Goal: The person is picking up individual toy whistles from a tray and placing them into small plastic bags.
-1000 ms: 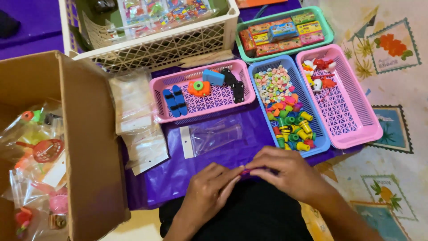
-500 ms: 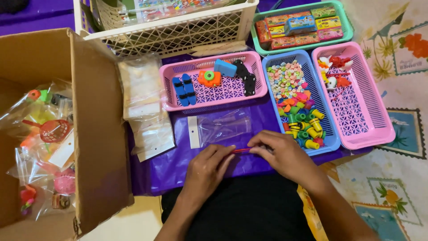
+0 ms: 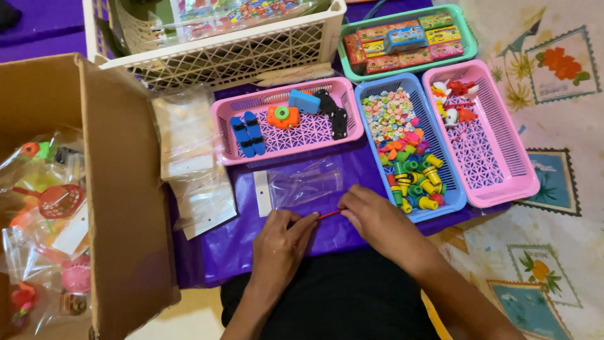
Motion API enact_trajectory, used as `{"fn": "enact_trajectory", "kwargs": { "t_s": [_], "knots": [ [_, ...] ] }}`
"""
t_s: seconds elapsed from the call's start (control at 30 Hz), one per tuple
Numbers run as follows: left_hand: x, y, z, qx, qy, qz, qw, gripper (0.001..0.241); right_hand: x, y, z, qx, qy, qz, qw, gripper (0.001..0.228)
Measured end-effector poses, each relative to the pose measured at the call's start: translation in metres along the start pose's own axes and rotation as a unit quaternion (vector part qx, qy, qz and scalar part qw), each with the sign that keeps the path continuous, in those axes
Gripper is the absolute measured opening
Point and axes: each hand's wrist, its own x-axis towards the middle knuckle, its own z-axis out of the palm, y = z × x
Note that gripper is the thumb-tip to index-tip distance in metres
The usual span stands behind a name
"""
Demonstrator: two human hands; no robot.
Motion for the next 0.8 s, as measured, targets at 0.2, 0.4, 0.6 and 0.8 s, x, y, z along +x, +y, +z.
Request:
{"fn": "enact_trajectory", "kwargs": {
  "t_s": [0.2,0.4,0.6,0.8],
  "knots": [
    [-0.001,0.001,0.001,0.02,-0.021,-0.042,0.999,0.027,-0.002,-0.005,-0.001,-0.019,-0.005,-0.003,1.0,0.006],
    [0.002,0.004,-0.001,-0.014,0.009,-0.01,1.0,0.035,-0.007,-0.029,-0.057,0.064,0.065,-0.047,0.995,0.015],
    [0.003,0.004,0.004,-0.043,-0.002,0.049,0.998,0.027,-0.01,0.074,-0.14,-0.055,0.223,0.252,0.94,0.022],
    [0.005,0.003,0.005,-0.055,-0.009,0.085,0.995,0.027,-0.009,0.189,-0.153,-0.153,0.232,0.169,0.946,0.022]
  ]
}}
